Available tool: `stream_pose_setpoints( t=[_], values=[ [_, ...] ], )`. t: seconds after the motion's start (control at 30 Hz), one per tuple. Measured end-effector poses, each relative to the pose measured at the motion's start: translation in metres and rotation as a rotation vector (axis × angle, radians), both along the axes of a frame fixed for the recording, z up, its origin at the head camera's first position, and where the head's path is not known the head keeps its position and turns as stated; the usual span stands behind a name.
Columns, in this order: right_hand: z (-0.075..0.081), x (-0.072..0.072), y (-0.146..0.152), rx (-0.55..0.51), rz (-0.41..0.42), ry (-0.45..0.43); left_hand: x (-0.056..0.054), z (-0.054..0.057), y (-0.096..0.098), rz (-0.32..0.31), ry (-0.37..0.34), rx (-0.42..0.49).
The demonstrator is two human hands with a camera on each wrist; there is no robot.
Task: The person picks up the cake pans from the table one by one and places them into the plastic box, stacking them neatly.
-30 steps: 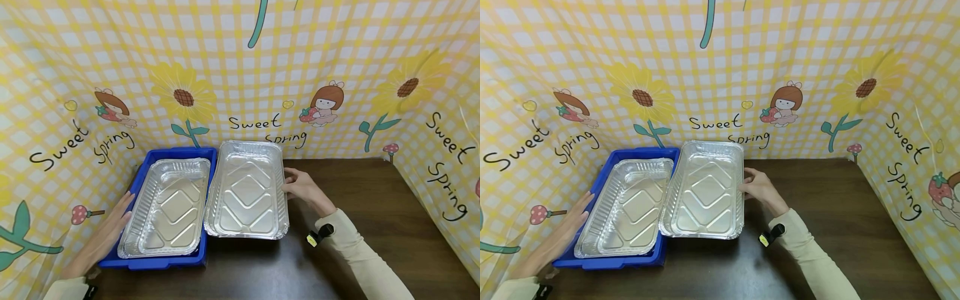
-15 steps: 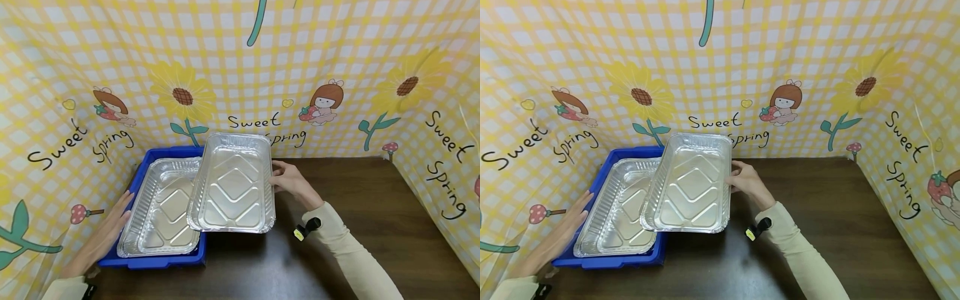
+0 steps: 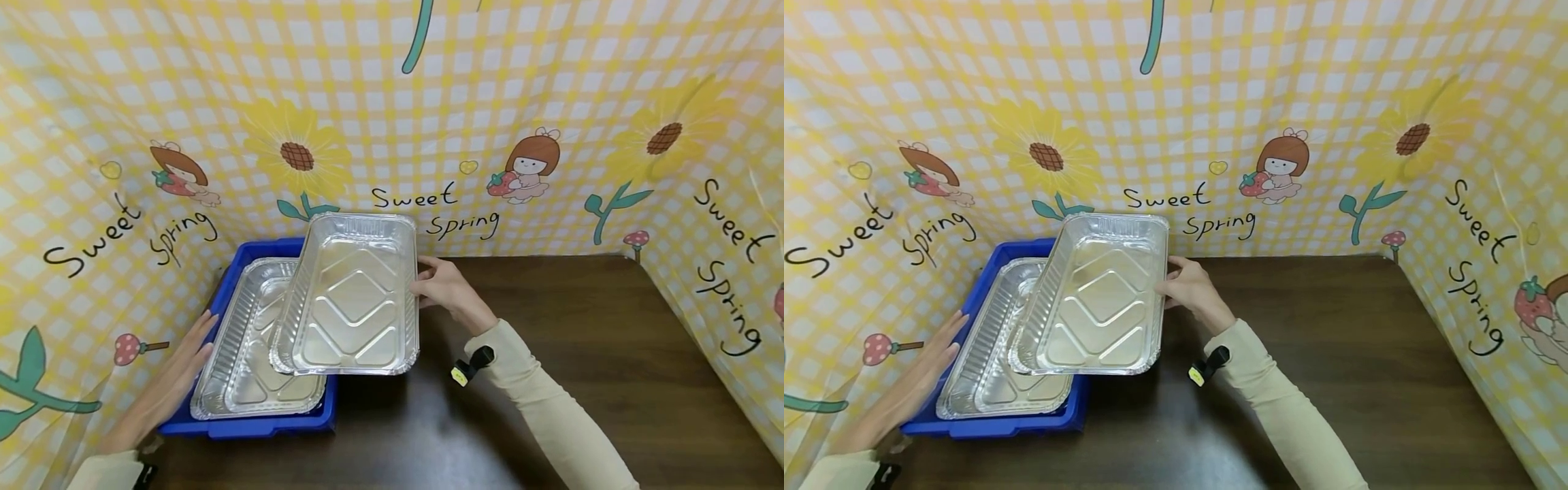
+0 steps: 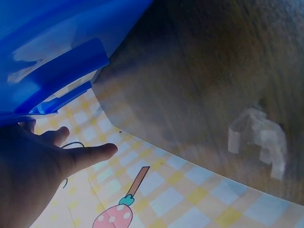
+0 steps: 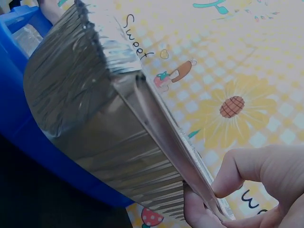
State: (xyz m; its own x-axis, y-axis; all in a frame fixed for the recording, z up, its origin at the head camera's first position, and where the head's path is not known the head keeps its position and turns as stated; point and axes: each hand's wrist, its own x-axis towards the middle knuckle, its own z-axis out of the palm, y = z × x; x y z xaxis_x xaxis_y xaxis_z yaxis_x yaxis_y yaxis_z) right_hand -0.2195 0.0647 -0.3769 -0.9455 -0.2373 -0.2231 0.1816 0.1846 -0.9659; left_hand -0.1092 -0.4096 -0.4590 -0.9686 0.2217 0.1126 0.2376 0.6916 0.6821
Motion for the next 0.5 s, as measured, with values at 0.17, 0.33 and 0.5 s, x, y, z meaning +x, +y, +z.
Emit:
stream_pose_setpoints(
  t=[0.17,0.33,0.5],
  values=[
    [0.000,-0.004,-0.011,-0.008,-0.020,0.019,0.001,0.001,0.001,-0.003,0.001,-0.010],
    [0.004,-0.006,-0.024,-0.024,-0.006,0.028,-0.001,0.000,0.000,-0.003,0.009,-0.011],
    [0.005,-0.009,-0.035,-0.006,0.011,0.024,-0.002,0.000,-0.001,-0.008,0.019,-0.012]
  ],
)
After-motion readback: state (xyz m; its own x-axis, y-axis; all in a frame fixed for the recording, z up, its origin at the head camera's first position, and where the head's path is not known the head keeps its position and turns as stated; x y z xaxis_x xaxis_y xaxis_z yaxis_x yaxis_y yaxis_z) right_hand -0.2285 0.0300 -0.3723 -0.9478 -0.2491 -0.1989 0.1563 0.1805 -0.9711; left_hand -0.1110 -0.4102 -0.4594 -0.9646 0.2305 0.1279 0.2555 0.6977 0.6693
